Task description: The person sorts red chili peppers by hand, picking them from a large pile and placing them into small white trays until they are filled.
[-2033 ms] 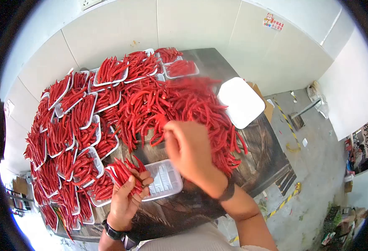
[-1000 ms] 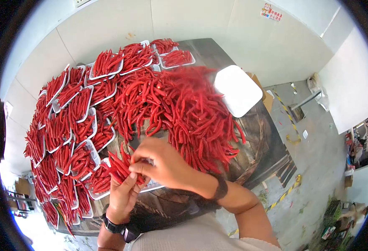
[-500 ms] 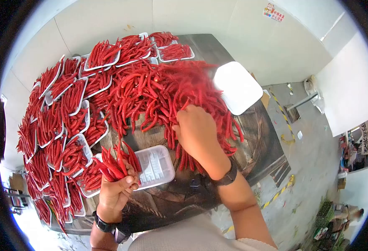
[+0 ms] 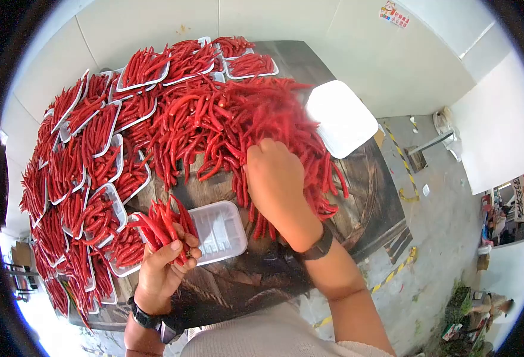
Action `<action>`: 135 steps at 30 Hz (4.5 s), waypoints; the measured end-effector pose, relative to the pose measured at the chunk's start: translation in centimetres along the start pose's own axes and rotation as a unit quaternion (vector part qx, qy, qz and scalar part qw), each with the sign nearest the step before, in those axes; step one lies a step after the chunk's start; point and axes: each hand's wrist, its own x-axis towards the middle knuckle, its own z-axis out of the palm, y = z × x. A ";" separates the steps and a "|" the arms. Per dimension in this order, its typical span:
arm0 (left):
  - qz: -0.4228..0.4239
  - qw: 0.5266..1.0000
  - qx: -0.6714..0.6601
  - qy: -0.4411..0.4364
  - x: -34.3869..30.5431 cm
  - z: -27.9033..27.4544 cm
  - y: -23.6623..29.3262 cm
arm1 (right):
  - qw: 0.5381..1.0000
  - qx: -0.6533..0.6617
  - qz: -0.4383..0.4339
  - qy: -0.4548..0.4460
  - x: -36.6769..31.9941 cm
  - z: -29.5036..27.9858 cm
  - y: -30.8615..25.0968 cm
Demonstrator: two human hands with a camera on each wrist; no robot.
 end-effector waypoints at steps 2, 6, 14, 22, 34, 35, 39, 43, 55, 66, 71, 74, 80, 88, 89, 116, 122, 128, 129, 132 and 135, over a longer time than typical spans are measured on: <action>0.000 1.000 0.009 -0.001 0.0 0.1 0.1 | 1.000 -0.003 -0.014 0.012 0.2 -0.4 -0.3; -0.008 1.000 -0.004 -0.002 0.0 0.4 0.1 | 0.959 0.233 -0.139 0.078 -0.1 -2.9 -3.3; -0.005 0.997 -0.080 0.011 0.2 -0.3 0.2 | 0.897 0.307 -0.317 -0.012 -2.6 -3.0 -6.5; -0.006 0.997 -0.068 -0.022 0.2 -0.7 0.6 | 0.921 0.355 -0.158 -0.001 -0.4 -2.1 -3.2; 0.087 0.996 -0.022 0.023 0.4 0.1 0.5 | 0.976 0.208 0.005 0.066 0.2 -1.2 -2.2; 0.112 0.993 0.004 0.048 0.4 0.4 0.5 | 0.934 0.358 0.024 0.009 -0.3 -1.8 -3.4; 0.125 0.989 -0.007 0.077 0.7 1.2 0.0 | 0.866 0.493 -0.044 -0.068 -2.3 -1.0 -6.8; 0.135 0.990 0.011 0.043 0.7 0.1 -0.5 | 0.905 0.413 -0.105 0.004 -2.9 0.1 -7.5; 0.103 0.992 0.051 0.052 0.5 0.9 0.0 | 0.992 -0.001 -0.081 0.096 0.4 3.0 -0.6; 0.103 0.994 0.003 0.042 0.1 0.6 0.0 | 0.997 -0.028 -0.009 0.078 0.2 2.7 -0.6; 0.092 0.994 0.005 0.055 0.1 0.7 -0.7 | 0.988 0.009 -0.041 0.147 0.2 3.1 -0.1; 0.103 0.994 0.010 0.045 0.2 0.8 -0.6 | 0.976 0.041 -0.065 0.203 0.3 -0.1 -2.2; 0.106 0.992 -0.052 0.038 0.1 1.4 -0.7 | 0.920 0.253 -0.237 0.182 -3.0 -1.4 -7.5; 0.040 0.991 -0.128 -0.027 0.7 -1.2 -0.1 | 0.866 0.432 -0.251 -0.001 -1.8 -1.7 -6.6; 0.046 0.992 -0.114 -0.003 0.3 -0.1 0.0 | 0.853 0.452 -0.262 -0.018 -1.6 -1.4 -6.2; 0.168 0.986 0.009 0.013 0.5 0.3 1.0 | 0.952 0.275 -0.123 0.054 0.3 -2.6 -2.7; 0.233 0.966 0.112 0.009 0.6 0.2 0.1 | 0.724 0.667 -0.003 -0.178 -2.1 -2.7 -6.3; 0.110 0.977 0.180 0.034 0.0 -0.1 -0.2 | 0.780 0.592 -0.020 -0.204 -1.3 -2.2 -5.4; 0.112 0.982 0.146 0.050 0.0 0.6 0.0 | 0.857 0.503 -0.059 -0.094 -1.0 -1.4 -4.7; 0.130 0.984 0.118 0.019 0.3 0.2 0.1 | 0.982 0.177 -0.049 0.042 0.1 -0.8 -1.8; 0.141 0.987 0.081 0.013 0.4 0.1 0.1 | 0.998 0.065 -0.025 -0.008 -0.4 -0.2 -0.2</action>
